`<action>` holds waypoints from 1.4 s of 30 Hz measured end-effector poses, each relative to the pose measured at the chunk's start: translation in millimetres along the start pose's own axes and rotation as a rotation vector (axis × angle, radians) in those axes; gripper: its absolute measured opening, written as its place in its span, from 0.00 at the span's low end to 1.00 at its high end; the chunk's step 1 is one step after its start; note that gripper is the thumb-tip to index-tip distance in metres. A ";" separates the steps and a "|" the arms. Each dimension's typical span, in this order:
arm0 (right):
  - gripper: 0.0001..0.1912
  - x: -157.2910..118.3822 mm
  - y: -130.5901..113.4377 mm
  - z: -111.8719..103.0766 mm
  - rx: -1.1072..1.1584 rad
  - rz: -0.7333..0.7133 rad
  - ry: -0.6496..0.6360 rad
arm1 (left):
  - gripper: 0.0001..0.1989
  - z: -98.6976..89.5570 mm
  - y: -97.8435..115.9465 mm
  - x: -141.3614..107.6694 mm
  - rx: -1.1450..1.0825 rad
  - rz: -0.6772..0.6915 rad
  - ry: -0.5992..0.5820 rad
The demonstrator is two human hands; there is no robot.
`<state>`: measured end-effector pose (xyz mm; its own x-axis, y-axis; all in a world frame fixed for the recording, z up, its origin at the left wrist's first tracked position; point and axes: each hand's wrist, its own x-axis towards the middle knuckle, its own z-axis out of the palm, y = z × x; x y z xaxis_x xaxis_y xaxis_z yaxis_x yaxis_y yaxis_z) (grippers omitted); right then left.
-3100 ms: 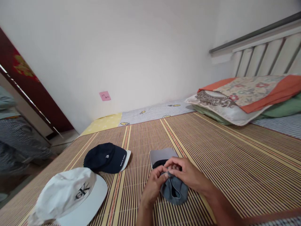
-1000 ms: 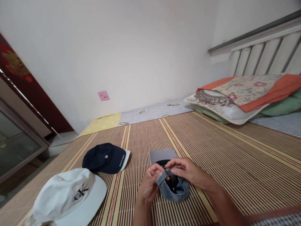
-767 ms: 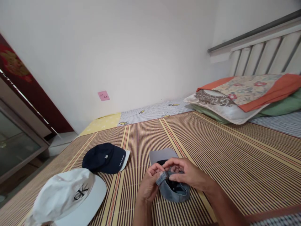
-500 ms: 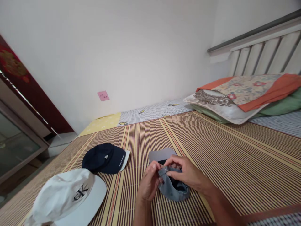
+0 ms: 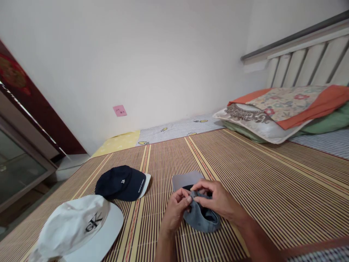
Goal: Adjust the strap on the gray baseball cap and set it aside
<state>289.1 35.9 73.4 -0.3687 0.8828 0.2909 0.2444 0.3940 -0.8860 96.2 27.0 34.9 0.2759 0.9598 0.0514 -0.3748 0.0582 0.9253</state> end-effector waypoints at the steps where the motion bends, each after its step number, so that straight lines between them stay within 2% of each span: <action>1: 0.11 0.1 1.1 0.3 -0.003 0.012 0.010 | 0.20 -0.2 0.5 -0.2 -0.017 0.005 -0.008; 8: 0.10 0.6 10.2 -1.1 -0.003 0.087 -0.016 | 0.19 -4.7 -0.4 0.6 -0.004 0.029 0.004; 13: 0.17 -4.0 16.8 -16.8 0.141 0.173 -0.175 | 0.20 -13.3 4.0 -2.8 -0.002 0.063 0.047; 17: 0.07 -7.4 25.0 -28.3 0.077 0.194 -0.273 | 0.18 -27.0 13.6 -9.6 0.070 0.017 0.008; 19: 0.05 -8.1 26.9 -32.1 0.072 0.170 -0.252 | 0.16 -36.0 17.9 -12.4 0.141 0.013 -0.005; 24: 0.06 -8.6 26.1 -38.5 0.077 0.147 -0.164 | 0.17 -52.1 22.0 -16.5 0.266 0.024 0.040; 28: 0.06 -8.3 24.3 -37.9 0.059 0.150 -0.144 | 0.17 -49.8 22.6 -18.6 0.298 0.028 0.088; 33: 0.07 -7.7 22.5 -34.2 0.065 0.158 -0.159 | 0.18 -45.8 23.0 -18.6 0.412 -0.030 0.061; 38: 0.09 -9.4 32.5 -38.6 0.048 0.147 -0.136 | 0.21 -48.8 23.6 -19.1 0.446 -0.061 0.056; 40: 0.11 -11.0 36.0 -43.0 0.040 0.142 -0.128 | 0.20 -48.9 24.9 -19.4 0.474 -0.024 0.050; 42: 0.13 -12.4 39.7 -47.8 0.040 0.131 -0.085 | 0.17 -50.6 25.8 -18.5 0.507 0.069 0.101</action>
<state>346.3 52.8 51.9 -0.4112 0.9005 0.1413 0.2599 0.2644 -0.9287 36.6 24.7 38.8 0.1694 0.9799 0.1054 0.0935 -0.1224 0.9881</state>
